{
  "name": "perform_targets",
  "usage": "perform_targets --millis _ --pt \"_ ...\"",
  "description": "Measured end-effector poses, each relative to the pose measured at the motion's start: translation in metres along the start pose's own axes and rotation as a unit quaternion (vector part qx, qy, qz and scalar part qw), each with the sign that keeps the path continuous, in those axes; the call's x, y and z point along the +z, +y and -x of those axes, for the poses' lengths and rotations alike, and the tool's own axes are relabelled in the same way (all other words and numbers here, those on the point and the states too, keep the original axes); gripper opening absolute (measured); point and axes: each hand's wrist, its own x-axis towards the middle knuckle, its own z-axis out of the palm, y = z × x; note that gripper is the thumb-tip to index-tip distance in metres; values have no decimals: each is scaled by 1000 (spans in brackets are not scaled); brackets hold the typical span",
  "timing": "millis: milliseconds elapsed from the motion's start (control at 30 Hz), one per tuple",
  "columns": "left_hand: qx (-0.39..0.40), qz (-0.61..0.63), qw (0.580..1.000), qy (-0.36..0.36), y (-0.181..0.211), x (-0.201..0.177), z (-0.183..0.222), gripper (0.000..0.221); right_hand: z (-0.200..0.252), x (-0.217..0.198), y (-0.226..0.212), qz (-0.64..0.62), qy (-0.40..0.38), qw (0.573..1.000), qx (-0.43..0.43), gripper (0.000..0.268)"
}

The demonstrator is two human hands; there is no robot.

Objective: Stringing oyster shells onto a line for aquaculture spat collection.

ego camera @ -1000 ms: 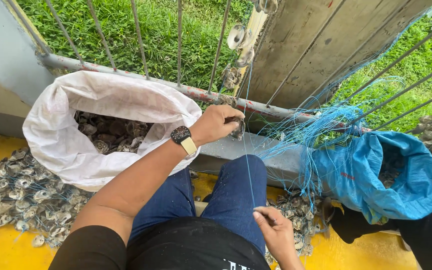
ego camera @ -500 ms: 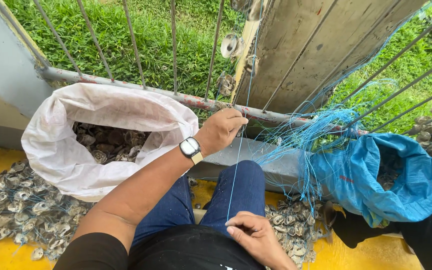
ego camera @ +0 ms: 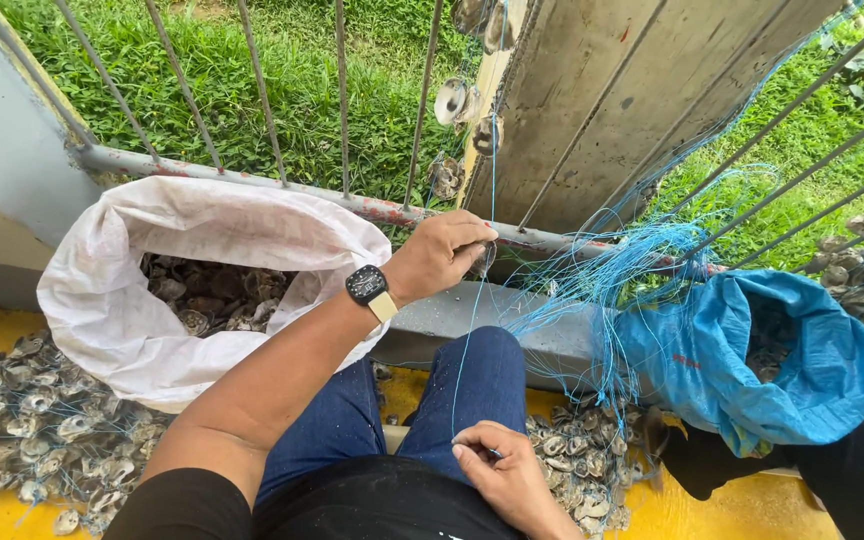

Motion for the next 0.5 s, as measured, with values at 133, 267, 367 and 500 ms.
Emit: perform_targets --millis 133,267,367,500 --pt "36 -25 999 -2 -3 3 4 22 2 1 -3 11 -48 999 -1 12" --pt "61 -59 996 -6 -9 9 3 24 -4 2 -9 11 -71 995 -65 13" --pt "84 -110 990 -9 -9 7 2 24 -6 -3 -23 -1 -87 995 -40 13" --pt "93 -144 985 -5 -14 6 2 23 -8 -6 -26 -41 -94 994 -32 13"
